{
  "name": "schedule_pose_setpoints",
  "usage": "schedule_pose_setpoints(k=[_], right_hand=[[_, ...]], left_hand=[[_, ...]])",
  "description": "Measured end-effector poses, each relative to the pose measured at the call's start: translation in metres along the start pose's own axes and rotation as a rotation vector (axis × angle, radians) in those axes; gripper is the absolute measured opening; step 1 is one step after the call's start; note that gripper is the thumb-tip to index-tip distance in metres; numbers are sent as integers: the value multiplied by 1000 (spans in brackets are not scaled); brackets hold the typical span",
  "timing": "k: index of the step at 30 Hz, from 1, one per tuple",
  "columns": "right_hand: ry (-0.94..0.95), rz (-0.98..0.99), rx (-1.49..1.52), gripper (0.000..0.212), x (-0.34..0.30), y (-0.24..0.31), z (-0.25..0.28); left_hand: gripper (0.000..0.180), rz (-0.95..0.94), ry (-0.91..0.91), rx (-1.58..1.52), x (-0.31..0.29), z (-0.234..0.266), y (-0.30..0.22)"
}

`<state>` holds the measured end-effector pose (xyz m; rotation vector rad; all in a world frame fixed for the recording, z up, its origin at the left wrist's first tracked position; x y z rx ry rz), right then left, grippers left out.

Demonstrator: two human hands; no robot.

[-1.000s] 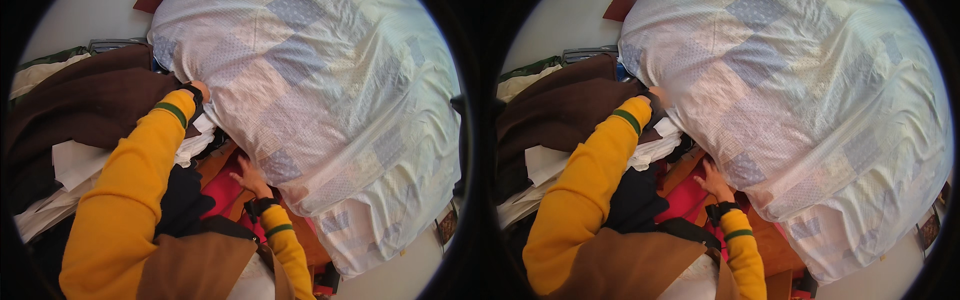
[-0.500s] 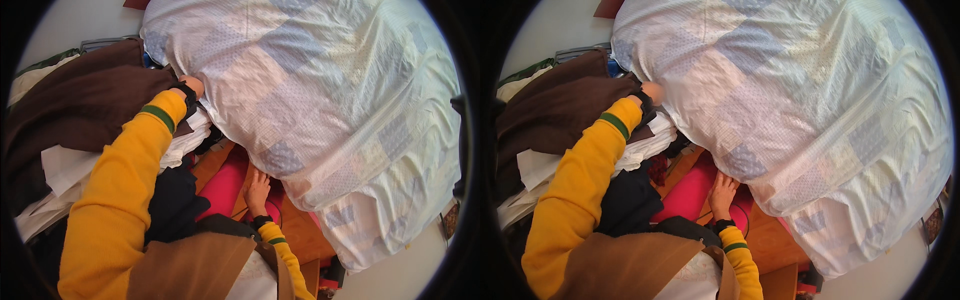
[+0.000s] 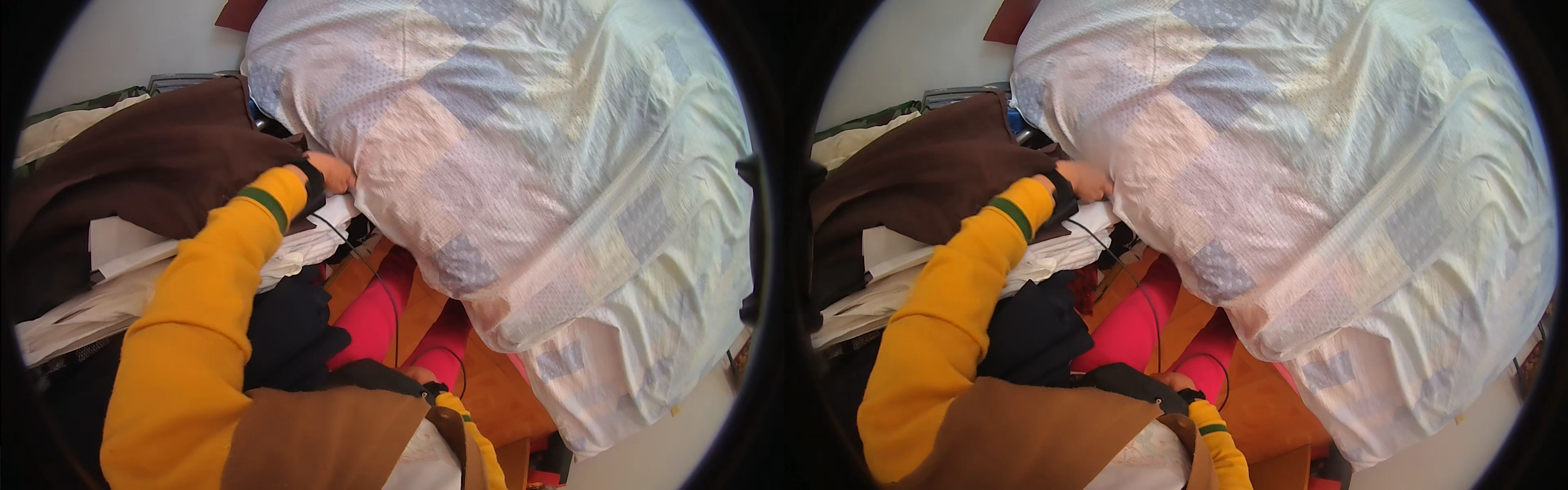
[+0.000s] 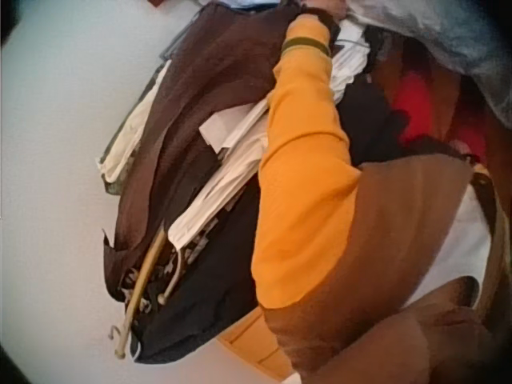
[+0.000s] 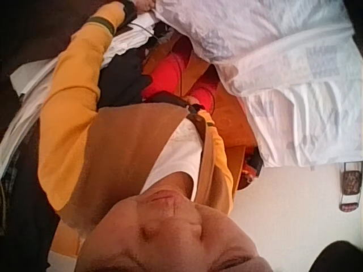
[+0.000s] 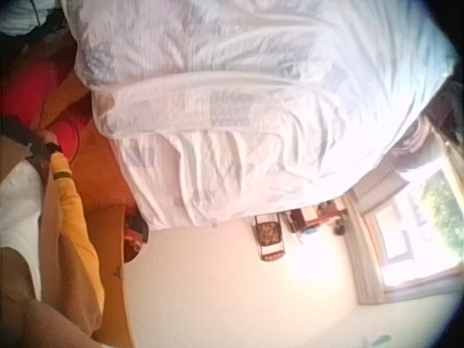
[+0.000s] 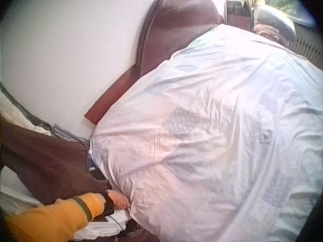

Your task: The person spreads a patterned sheet over a mattress, smoothing it out and adjusting the edges to fit the corners. They walk around the bed to reach different sides and ensure the sheet is flat and aligned.

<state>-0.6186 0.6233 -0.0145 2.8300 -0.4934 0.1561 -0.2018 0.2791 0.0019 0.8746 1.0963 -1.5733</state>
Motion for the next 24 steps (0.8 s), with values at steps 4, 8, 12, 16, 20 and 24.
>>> schedule_pose_setpoints(k=[4,8,12,16,20,24], right_hand=[[-39,-257,-258,25,27,24,5],[-519,-1077,-506,21,57,54,6],[-509,-1011,-698,21,83,84,-4],[-572,-825,-1005,22,100,108,0],[-921,-430,-1160,17,111,155,13],[-1319,-28,-1360,9,103,228,31]], left_hand=[[38,137,188,346,-3,-39,-27],[30,386,180,-272,-2,-26,-7],[35,567,-906,-366,4,20,71],[46,1092,-982,-825,5,-1,153],[54,980,-555,98,18,-14,172],[51,1046,-1834,-1209,9,-15,176]])
Point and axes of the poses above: each hand's wrist, its own x-axis towards the middle knuckle, its own z-axis out of the back of the hand, y = z × x, the point moved 3 cm from there along x, towards the middle knuckle, and after that the axes turned 7 degrees about -y, right-handed, at the moved point
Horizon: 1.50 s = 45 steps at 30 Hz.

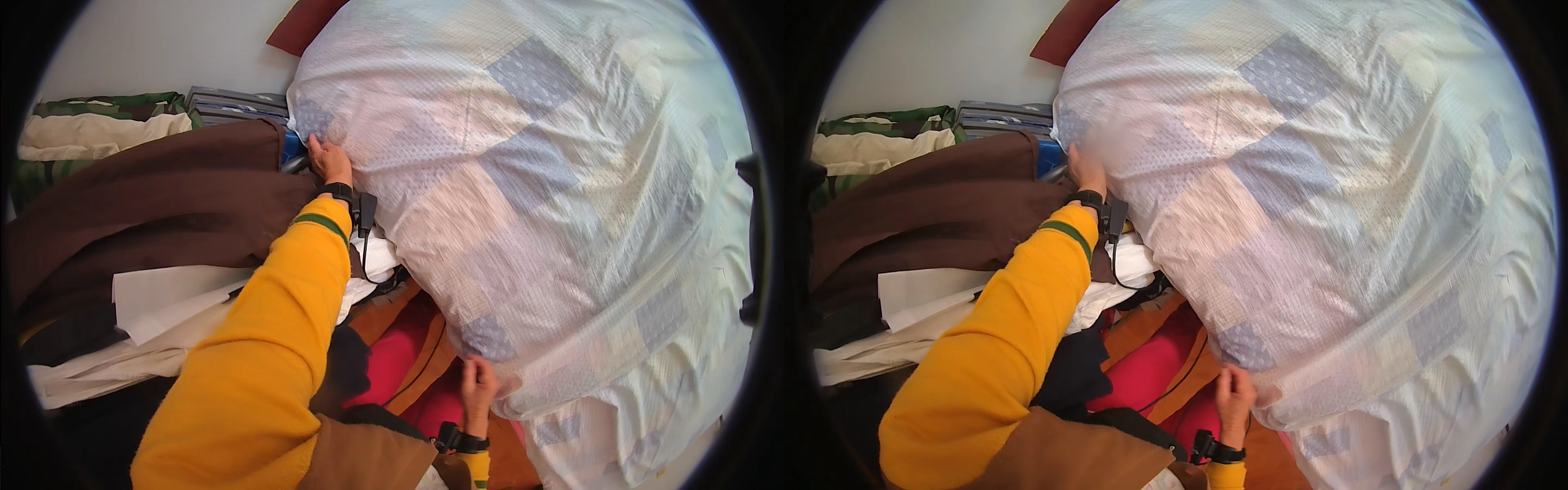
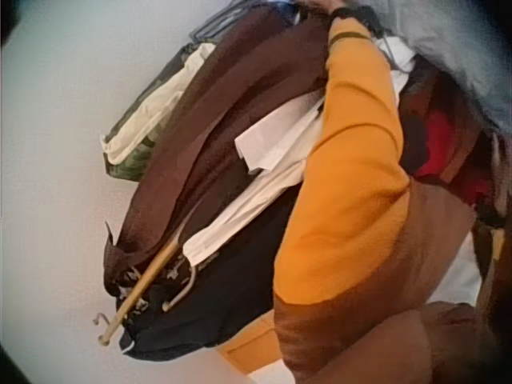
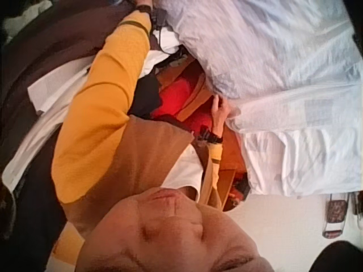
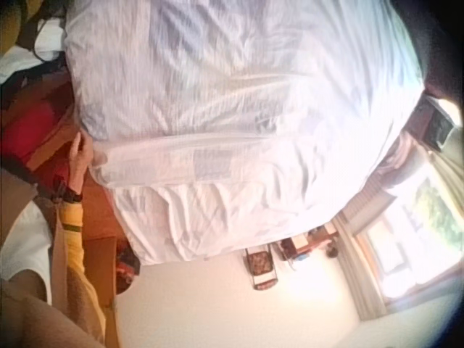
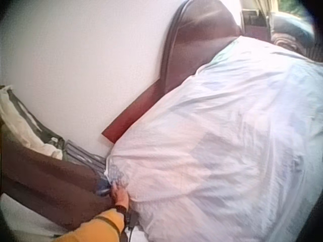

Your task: The person spreads a patterned sheet over a mattress, smoothing it out and adjusting the edges to fit the corners. They walk around the bed to reach different sides and ensure the sheet is flat and aligned.

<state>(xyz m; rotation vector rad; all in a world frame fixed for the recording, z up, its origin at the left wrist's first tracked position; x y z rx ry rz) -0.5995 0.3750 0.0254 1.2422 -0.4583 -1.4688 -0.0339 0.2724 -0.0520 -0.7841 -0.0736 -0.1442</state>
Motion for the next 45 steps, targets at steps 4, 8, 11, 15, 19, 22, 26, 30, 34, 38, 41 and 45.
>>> schedule_pose_setpoints(k=[4,8,11,15,19,22,26,30,34,38,41,45], right_hand=[[-265,-15,-7,12,47,-4,47],[-199,-59,-38,15,67,-5,61],[-137,-128,-21,16,70,-5,59],[-111,-150,-61,13,74,-6,58],[-70,-250,0,13,76,-6,59],[-78,-244,1,15,76,-3,60],[-82,-206,-72,14,74,-3,60],[-108,-227,-24,12,75,-8,59],[-124,-288,8,11,76,-10,58],[-136,-277,-12,9,78,-5,57],[-147,-295,-1,10,80,-5,56],[-164,-282,38,11,81,-11,54]], left_hand=[[61,-142,-35,125,13,-17,-16],[81,153,37,38,29,-20,-15],[94,256,266,52,44,-9,-23],[71,134,636,264,74,3,-55],[54,75,265,619,103,5,-77],[57,251,178,177,101,-3,-66],[84,447,331,-285,102,-13,-46],[98,541,424,-476,111,-20,-41],[104,596,412,-502,113,-23,-43],[99,571,418,-317,121,-26,-45],[84,532,302,-18,129,-26,-52],[71,-170,-19,202,105,-30,-113]])
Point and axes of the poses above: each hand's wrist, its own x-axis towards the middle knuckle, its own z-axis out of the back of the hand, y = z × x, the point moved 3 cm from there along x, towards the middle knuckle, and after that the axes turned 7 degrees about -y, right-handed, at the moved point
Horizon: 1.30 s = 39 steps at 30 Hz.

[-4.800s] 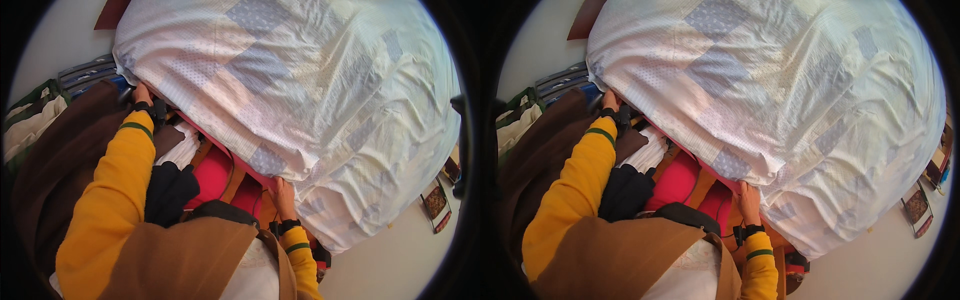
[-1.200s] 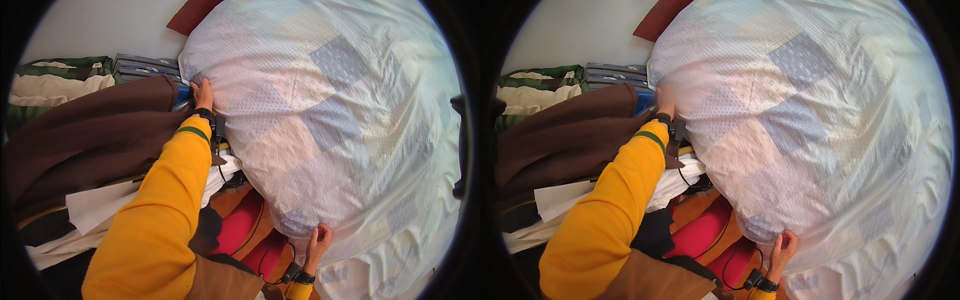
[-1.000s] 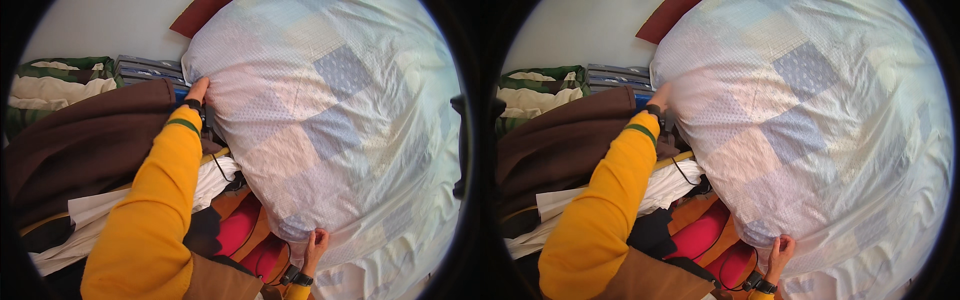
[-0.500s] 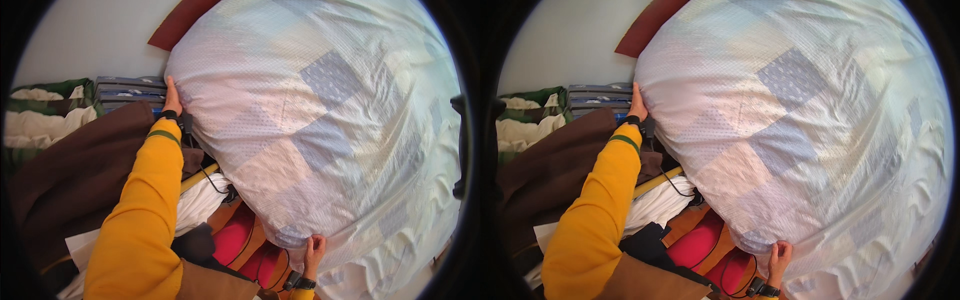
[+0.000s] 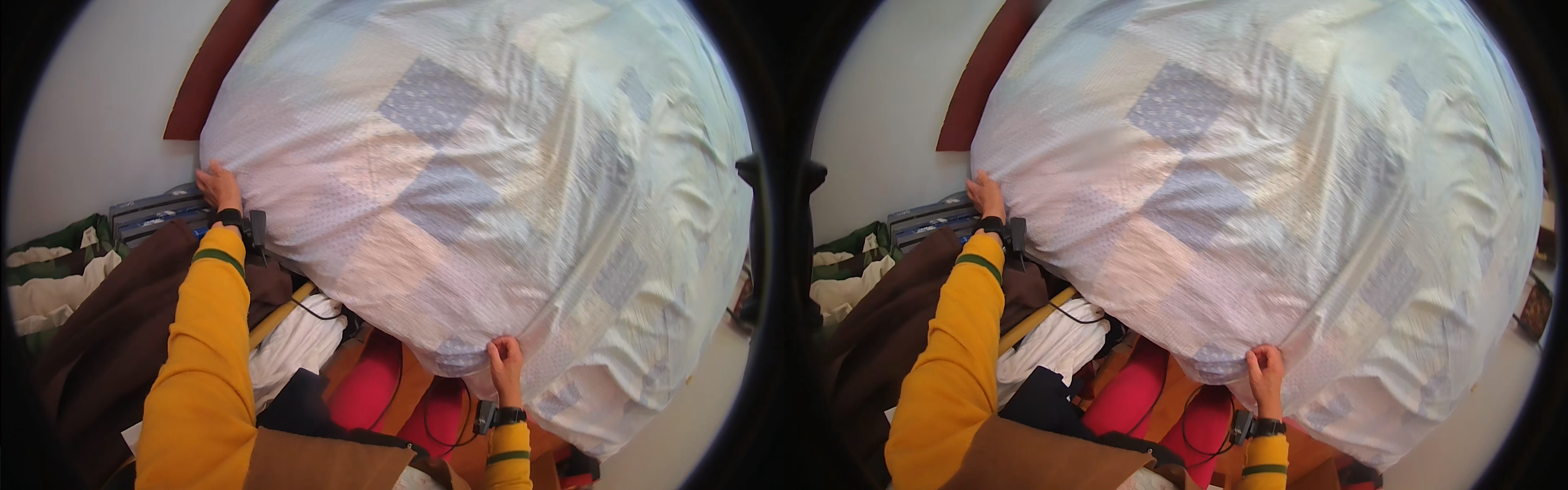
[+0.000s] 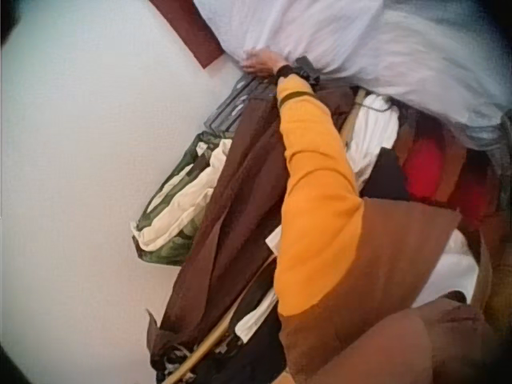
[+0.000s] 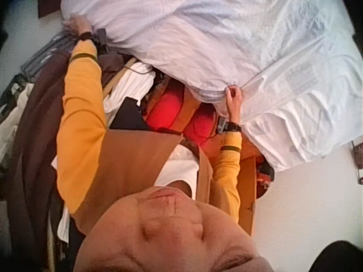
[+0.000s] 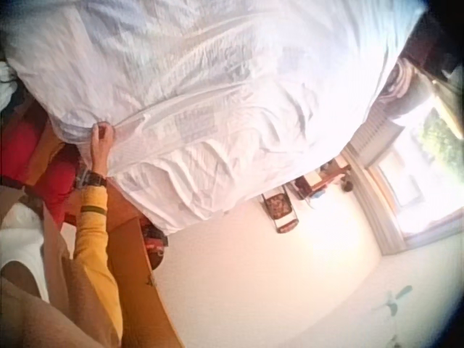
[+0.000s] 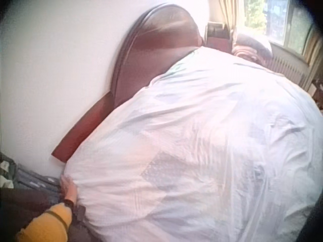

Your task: The person spreads a patterned sheet over a mattress, smoothing it out and adjusting the edges to fit the corners. They walk around the bed to reach different sides and ensure the sheet is flat and aligned.

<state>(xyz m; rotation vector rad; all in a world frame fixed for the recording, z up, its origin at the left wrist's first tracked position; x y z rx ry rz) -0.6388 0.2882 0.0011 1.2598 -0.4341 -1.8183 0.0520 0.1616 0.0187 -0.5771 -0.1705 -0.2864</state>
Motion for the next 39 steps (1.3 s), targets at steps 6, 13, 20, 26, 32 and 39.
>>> schedule_pose_setpoints(k=[6,13,20,26,32,39], right_hand=[[-54,205,-27,11,3,-7,-2],[-21,373,125,12,2,3,9],[-349,646,-157,29,-53,-21,83],[-526,310,-574,41,-135,-170,206],[-401,-315,-561,29,-221,-311,269],[-419,-740,185,29,-365,-427,242]], left_hand=[[71,-1465,668,-177,-159,1,-143],[85,-1088,775,391,-298,0,-146],[97,-1510,1069,200,-509,66,-122],[101,-1550,1091,254,-590,131,-55],[64,-1172,1617,881,-597,144,-69],[42,-1643,1775,476,-698,161,-109]])
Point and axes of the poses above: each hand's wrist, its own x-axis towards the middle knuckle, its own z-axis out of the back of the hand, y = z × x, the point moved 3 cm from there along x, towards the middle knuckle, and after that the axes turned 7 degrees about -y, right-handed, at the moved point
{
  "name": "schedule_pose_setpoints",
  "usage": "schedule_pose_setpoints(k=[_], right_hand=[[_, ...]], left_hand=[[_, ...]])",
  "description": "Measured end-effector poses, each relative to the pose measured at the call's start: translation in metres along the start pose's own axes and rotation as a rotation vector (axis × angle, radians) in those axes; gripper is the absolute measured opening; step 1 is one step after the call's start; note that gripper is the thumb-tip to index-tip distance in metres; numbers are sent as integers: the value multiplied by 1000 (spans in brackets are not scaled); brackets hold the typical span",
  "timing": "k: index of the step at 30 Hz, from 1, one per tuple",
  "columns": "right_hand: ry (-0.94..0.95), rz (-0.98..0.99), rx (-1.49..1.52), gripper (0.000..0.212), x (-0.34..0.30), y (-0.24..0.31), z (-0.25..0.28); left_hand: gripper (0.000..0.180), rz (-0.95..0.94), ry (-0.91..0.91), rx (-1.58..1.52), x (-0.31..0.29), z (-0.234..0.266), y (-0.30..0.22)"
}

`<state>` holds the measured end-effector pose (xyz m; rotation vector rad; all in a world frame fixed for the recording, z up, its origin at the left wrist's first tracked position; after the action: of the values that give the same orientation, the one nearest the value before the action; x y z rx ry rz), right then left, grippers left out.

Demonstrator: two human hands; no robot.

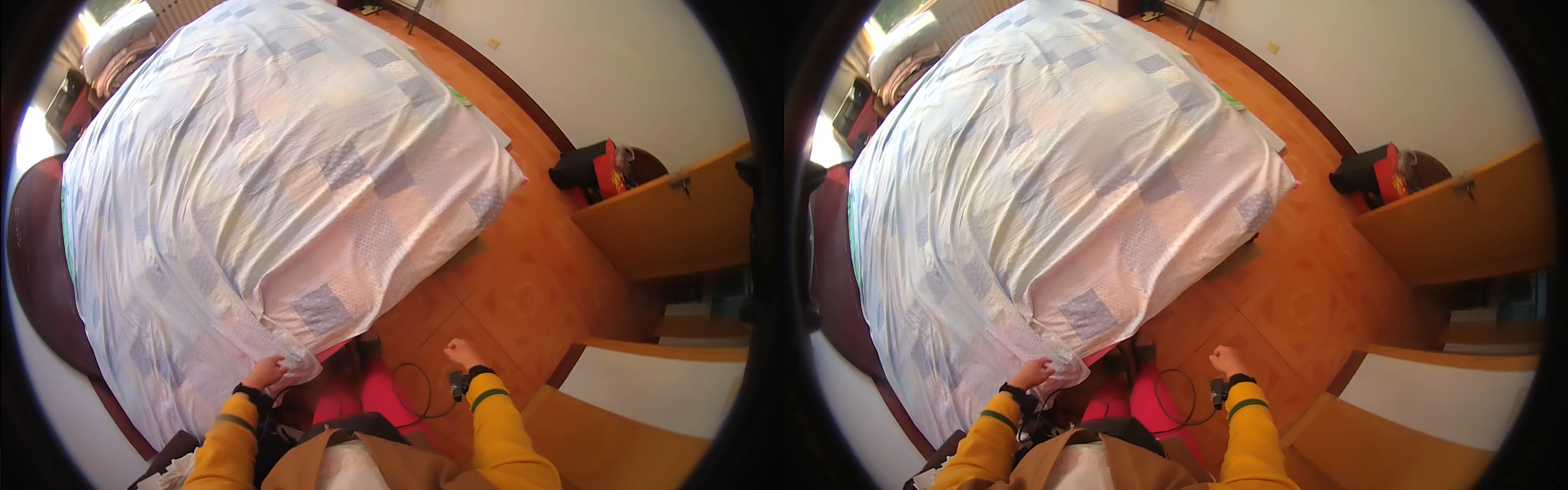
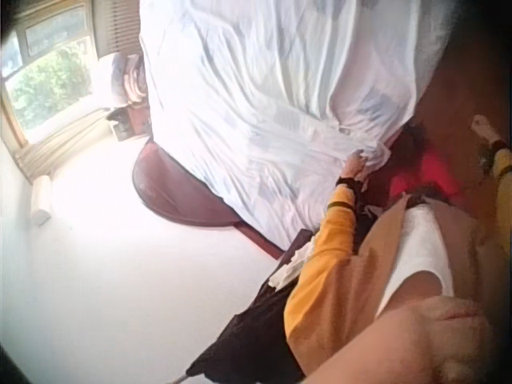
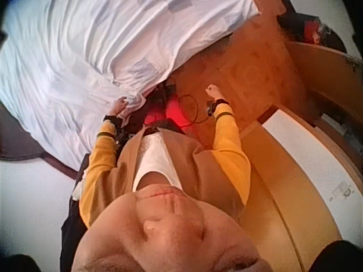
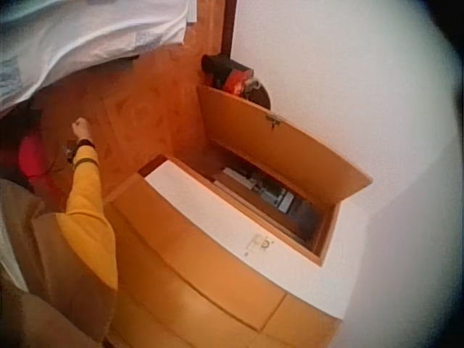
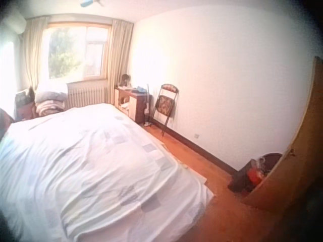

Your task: The person spreads a patterned sheet over a mattress, smoothing it out and adjusting the edges to fit the corners. They walk around the bed to reach different sides and ensure the sheet is flat and aligned.

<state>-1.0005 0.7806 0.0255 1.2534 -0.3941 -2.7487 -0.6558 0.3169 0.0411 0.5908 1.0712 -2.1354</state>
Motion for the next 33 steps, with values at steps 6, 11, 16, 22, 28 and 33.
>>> schedule_pose_setpoints(k=[6,11,16,22,28,33], right_hand=[[-43,-92,122,27,-66,-112,-52],[122,-228,318,24,-92,-182,-82],[168,-405,605,21,-82,-264,-42],[-106,-327,393,23,-16,-341,132],[-342,13,262,23,101,-323,297],[-309,125,497,17,172,-286,365]], left_hand=[[44,-116,-72,-65,51,13,-75],[42,-137,57,89,60,12,-114],[40,-45,7,205,86,-5,-137],[33,-37,-44,395,125,-75,-272],[30,-212,-87,-129,183,-115,-487],[27,-308,-139,-138,269,-126,-605]])
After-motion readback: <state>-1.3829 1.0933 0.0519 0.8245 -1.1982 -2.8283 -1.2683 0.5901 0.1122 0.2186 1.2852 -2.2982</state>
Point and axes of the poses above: each hand's wrist, its own x-axis towards the middle knuckle, its own z-axis out of the back of the hand, y = z × x, the point moved 3 cm from there along x, towards the middle knuckle, and after that the axes turned 7 degrees about -y, right-handed, at the moved point
